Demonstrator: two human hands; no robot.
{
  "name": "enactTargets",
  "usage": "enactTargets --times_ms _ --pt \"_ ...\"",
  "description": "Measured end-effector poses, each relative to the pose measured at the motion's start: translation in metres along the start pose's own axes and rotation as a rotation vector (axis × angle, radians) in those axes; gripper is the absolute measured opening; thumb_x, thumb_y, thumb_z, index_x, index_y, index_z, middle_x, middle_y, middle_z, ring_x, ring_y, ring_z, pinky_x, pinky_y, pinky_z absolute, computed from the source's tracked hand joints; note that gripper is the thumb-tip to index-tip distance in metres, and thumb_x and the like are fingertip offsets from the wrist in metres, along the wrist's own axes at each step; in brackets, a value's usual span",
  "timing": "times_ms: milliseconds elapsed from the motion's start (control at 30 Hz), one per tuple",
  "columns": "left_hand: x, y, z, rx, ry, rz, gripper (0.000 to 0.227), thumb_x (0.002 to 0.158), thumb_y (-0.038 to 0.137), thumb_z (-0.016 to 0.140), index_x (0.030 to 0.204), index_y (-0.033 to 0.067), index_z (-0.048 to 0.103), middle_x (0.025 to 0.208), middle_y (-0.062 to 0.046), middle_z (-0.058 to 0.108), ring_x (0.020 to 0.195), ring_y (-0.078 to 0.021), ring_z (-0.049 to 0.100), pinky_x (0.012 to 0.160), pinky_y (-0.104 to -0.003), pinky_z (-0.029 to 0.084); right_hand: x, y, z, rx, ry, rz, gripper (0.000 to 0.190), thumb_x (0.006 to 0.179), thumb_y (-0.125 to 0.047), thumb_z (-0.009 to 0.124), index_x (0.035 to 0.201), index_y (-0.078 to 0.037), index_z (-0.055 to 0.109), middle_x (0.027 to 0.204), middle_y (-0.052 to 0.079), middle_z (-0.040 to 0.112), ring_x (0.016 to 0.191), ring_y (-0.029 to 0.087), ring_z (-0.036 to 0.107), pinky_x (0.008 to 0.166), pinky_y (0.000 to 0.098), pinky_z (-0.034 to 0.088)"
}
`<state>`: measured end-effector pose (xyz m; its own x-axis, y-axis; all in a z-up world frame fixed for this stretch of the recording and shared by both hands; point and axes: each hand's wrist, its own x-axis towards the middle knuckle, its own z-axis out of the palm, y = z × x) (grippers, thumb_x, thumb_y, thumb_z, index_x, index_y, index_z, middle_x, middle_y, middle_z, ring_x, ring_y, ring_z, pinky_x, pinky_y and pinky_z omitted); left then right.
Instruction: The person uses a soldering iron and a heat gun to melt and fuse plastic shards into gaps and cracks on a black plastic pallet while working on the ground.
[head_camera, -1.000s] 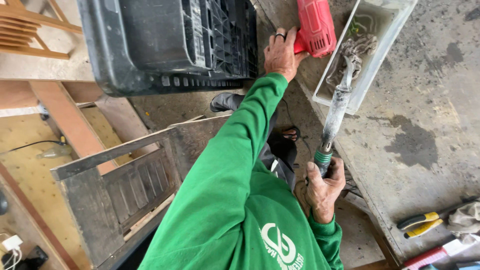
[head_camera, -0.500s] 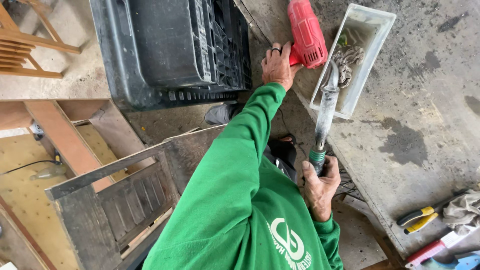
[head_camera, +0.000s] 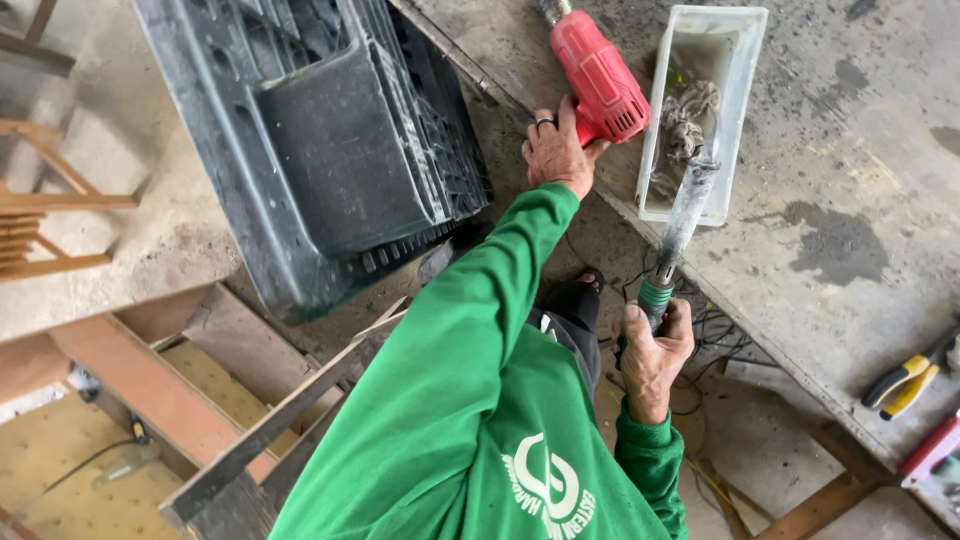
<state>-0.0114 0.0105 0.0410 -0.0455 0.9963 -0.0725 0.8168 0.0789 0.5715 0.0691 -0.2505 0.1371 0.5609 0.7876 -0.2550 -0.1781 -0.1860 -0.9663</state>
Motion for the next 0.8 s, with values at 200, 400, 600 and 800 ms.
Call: enactTargets --times_ms 200,400,600,800 --pt "-0.076 -0.058 -0.019 -0.28 0.169 0.271 0.052 0.098 0.033 0.073 0.138 0.0072 0.053 0.128 -0.02 0.053 0.118 -0.0368 0.053 0.099 -0.053 0.045 -0.016 0.01 0.008 -0.069 0.08 0.032 0.03 0.095 -0.021 0.077 0.105 -0.002 0.056 0.081 0.003 0.063 0.067 0.007 0.055 0.06 0.023 0.046" --pt "-0.159 -0.187 -0.007 0.516 -0.734 0.224 0.055 0.083 0.047 0.067 0.125 0.0131 0.063 0.138 -0.018 0.054 0.124 -0.0418 0.046 0.093 -0.069 0.036 -0.012 0.03 0.005 -0.054 0.077 0.119 0.03 0.09 -0.022 0.078 0.104 -0.004 0.059 0.081 0.0 0.062 0.067 0.006 0.057 0.059 0.0226 0.047" --pt "-0.193 -0.271 -0.049 0.753 -1.108 0.365 0.02 0.089 0.03 0.061 0.1 0.0234 0.077 0.127 -0.004 0.062 0.127 -0.0304 0.046 0.098 -0.067 0.03 -0.001 0.063 -0.009 -0.163 0.008 0.145 0.031 0.089 -0.018 0.081 0.105 -0.002 0.059 0.084 -0.001 0.058 0.07 0.005 0.052 0.061 0.0224 0.045" --pt "-0.185 -0.282 -0.097 0.605 -1.1 0.132 0.02 0.095 0.034 0.061 0.106 0.0216 0.07 0.116 -0.004 0.068 0.118 -0.0294 0.055 0.097 -0.048 0.043 0.032 0.079 -0.001 -0.189 -0.01 0.201 0.033 0.085 -0.016 0.081 0.104 -0.001 0.06 0.078 0.0 0.059 0.063 0.006 0.053 0.057 0.0235 0.045"
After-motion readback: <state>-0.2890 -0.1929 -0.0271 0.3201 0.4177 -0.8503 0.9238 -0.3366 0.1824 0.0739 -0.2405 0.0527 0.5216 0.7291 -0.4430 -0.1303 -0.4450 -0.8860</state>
